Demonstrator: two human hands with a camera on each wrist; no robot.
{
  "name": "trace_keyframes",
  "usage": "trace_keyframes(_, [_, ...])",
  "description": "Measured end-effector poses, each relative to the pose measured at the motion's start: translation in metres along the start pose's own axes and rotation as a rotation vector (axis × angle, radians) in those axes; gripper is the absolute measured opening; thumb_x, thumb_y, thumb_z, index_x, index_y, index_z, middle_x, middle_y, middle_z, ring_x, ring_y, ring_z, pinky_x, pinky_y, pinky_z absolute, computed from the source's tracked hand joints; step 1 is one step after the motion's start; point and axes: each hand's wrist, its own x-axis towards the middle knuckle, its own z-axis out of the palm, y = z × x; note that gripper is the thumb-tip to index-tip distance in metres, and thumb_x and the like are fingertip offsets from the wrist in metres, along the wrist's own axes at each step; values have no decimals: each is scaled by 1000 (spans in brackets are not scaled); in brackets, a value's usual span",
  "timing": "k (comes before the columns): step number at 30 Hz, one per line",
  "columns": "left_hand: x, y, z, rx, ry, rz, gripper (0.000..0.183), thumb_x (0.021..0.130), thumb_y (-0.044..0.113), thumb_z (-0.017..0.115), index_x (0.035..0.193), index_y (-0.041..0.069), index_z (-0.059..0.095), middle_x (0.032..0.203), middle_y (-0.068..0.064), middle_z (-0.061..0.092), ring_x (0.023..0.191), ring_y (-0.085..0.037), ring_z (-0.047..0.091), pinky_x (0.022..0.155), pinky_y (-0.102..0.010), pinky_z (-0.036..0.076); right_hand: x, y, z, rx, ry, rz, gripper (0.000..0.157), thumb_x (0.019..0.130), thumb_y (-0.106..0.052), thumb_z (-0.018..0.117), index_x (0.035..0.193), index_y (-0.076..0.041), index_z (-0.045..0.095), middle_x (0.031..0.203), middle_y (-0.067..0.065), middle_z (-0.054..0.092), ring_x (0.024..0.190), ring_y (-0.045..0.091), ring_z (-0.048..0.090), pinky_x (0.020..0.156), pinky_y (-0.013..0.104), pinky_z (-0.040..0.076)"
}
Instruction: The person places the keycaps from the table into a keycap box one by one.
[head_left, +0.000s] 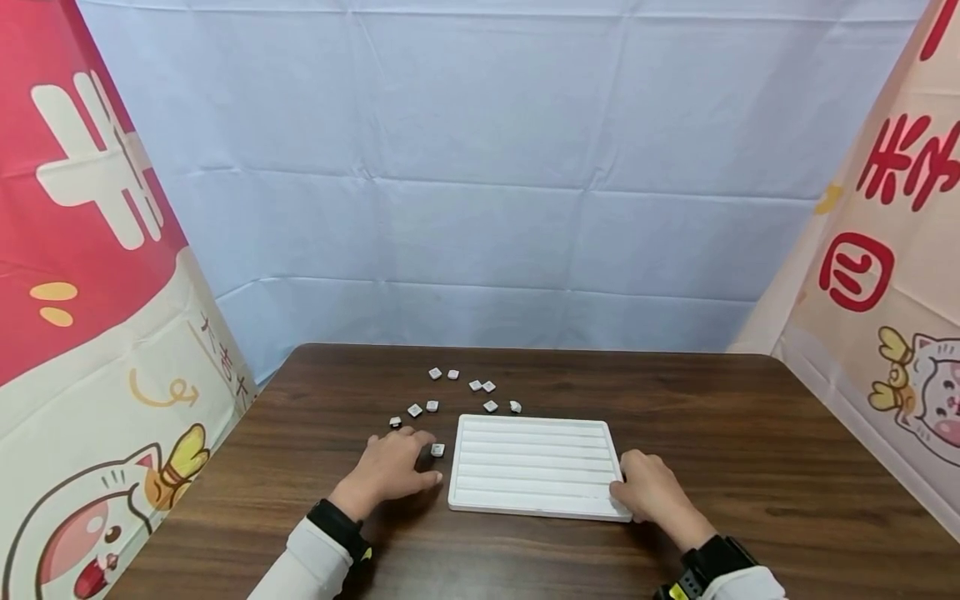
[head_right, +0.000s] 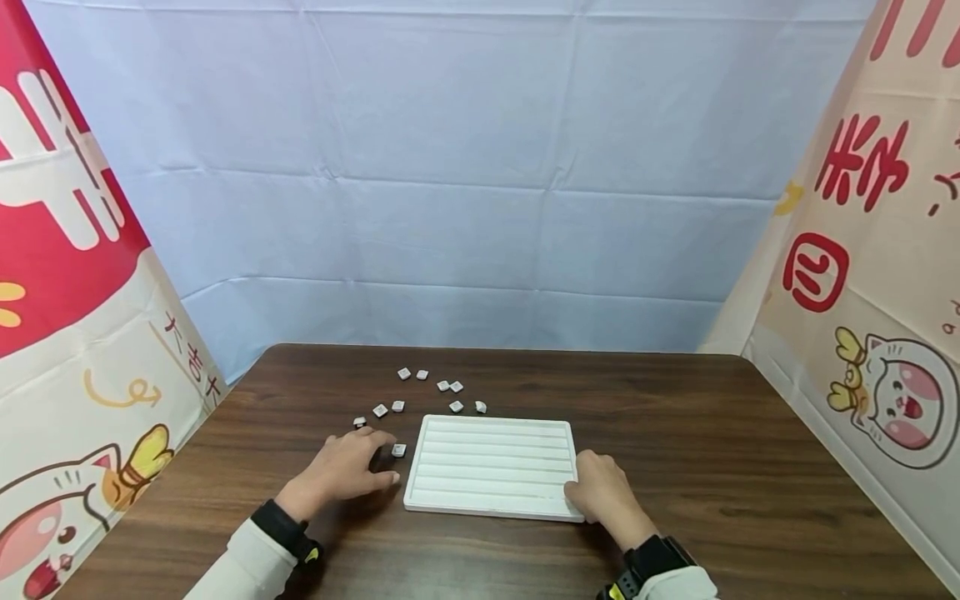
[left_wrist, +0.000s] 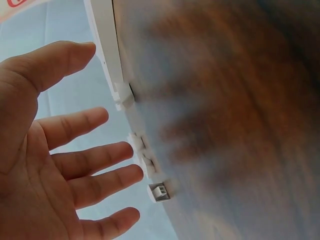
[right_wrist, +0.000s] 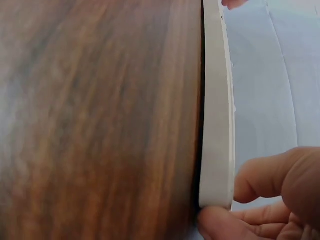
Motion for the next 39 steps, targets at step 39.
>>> trace_keyframes(39, [1, 0, 1, -23, 4, 39, 49, 79, 36, 71, 117, 7, 62, 109, -11, 60, 99, -29, 58, 76, -58, 40, 1, -5, 2, -35, -5, -18, 18, 81, 3, 60, 96, 14, 56, 62, 10, 48, 41, 15, 51, 37, 25, 42])
